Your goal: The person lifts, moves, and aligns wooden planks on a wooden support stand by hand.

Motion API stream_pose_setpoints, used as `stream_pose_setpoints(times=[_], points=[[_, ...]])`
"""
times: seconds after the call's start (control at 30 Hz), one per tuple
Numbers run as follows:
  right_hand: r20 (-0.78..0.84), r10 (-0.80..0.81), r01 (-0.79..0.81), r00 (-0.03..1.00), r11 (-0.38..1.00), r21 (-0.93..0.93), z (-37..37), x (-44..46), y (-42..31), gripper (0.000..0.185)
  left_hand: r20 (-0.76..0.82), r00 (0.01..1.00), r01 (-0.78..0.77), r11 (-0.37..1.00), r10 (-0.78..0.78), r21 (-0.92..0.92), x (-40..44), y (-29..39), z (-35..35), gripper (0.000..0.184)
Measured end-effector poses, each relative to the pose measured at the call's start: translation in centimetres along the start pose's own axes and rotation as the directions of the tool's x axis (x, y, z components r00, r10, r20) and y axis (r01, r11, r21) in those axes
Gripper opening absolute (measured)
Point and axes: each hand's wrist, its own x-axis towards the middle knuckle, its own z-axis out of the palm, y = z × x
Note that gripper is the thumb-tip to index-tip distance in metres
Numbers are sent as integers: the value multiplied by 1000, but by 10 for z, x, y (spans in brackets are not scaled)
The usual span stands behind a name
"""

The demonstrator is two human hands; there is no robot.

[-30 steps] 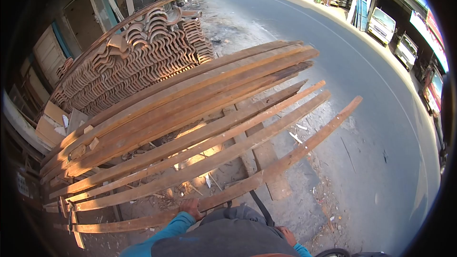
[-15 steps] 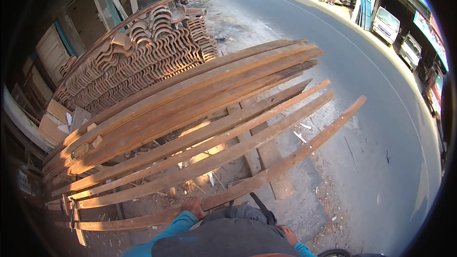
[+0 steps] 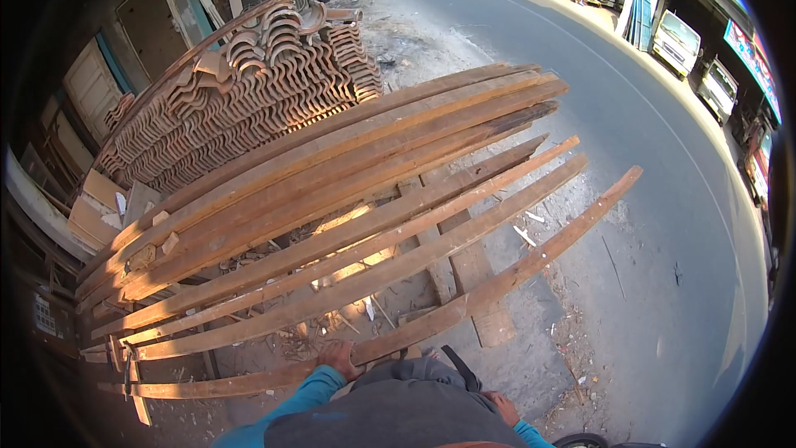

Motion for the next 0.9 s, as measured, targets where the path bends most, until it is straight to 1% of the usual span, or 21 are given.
stream_pose_setpoints(times=[0.07, 0.2, 0.27, 0.4, 0.5, 0.57, 0.6, 0.67, 0.8, 0.87, 0.9], points=[[2, 55, -55, 998, 998, 18, 9, -5, 19, 49, 25, 1000, -3, 1000, 3, -4, 1, 0, -2, 70], [12, 68, -67, 998, 998, -20, 15, -11, 33, 50, 21, 1000, -15, 1000, 14, 26, 1, -4, 4, 71], [26, 80, -79, 996, 997, -27, 7, -7, 19, 50, 63, 998, 23, 999, -25, 25, 1, -3, 3, 71], [13, 66, -66, 998, 997, -33, 7, -8, 22, 50, 58, 998, 24, 999, -25, 27, 0, -2, 3, 70], [9, 39, -38, 999, 999, -36, 9, -9, 28, 51, 32, 999, 20, 1000, -21, 22, 0, -3, 6, 68], [26, 46, -45, 999, 998, -32, 9, -10, 28, 51, -61, 997, -43, 998, 46, 46, 0, 3, -1, 55], [27, 46, -45, 999, 998, -33, 10, -11, 31, 51, -60, 997, -43, 998, 46, 45, 0, 3, -1, 55], [11, 37, -37, 999, 999, -39, 12, -12, 36, 50, 108, 991, 74, 996, -78, 42, 1, 2, 1, 65], [5, 30, -30, 1000, 998, -52, 14, -15, 39, 49, 112, 992, 63, 998, -65, 22, 1, -2, 4, 64], [32, 113, -113, 993, 993, -17, 16, -18, 42, 49, 116, 991, 73, 997, -73, 8, 1, 1, 0, 66], [32, 113, -112, 993, 994, -17, 16, -19, 43, 49, 115, 991, 73, 997, -73, 8, 1, 1, 0, 66]])
